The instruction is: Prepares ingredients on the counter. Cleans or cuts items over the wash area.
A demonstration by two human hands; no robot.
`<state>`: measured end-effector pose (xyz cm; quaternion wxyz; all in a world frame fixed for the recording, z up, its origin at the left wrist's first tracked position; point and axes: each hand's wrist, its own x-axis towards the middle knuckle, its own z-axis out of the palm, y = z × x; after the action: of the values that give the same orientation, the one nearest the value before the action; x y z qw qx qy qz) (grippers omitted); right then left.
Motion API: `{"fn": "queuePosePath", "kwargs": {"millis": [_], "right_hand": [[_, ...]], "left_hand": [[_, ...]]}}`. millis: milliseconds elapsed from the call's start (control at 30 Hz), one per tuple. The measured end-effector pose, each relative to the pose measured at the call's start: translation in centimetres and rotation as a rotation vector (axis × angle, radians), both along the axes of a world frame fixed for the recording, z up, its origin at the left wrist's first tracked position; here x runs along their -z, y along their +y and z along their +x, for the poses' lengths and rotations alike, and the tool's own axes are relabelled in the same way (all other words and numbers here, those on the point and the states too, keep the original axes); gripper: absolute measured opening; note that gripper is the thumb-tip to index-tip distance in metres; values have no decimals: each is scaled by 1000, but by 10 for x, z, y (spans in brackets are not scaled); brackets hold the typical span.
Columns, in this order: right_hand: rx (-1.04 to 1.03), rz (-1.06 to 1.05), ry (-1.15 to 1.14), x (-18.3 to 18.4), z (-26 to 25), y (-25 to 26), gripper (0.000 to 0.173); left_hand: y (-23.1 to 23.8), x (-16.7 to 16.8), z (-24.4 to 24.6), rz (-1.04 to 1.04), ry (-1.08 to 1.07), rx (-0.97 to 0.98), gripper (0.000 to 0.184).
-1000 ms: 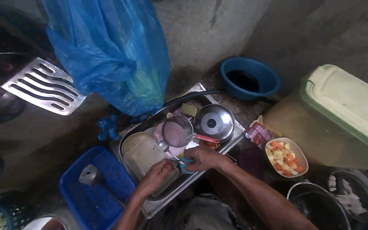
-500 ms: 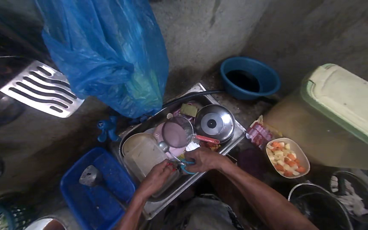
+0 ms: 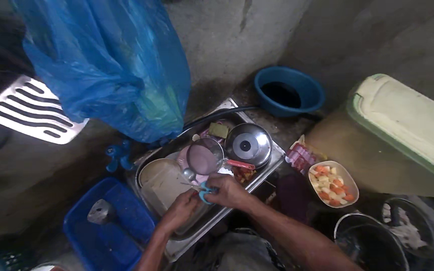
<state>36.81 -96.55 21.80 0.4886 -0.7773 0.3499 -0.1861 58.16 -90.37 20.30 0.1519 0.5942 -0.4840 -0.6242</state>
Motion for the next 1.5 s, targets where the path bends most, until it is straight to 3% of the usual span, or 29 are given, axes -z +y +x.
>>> {"fn": "queuePosePath", "kwargs": {"millis": [433,733,967,1167,1500], "right_hand": [[-199,-7,122,6,26,-8,26],[-131,11,-9,8,28,-19,27],[-52,151,114,-2,4,-32,40],[-284,129,477,-5,-25,-20,55],[-353,113,455,6,-14,-14,51]], "left_hand": [[3,-2,5,44,-190,148,34],[4,-3,5,13,0,73,24],[0,-2,7,109,126,-44,29],[-4,1,11,110,112,-66,28],[-9,-3,4,122,173,-74,26]]}}
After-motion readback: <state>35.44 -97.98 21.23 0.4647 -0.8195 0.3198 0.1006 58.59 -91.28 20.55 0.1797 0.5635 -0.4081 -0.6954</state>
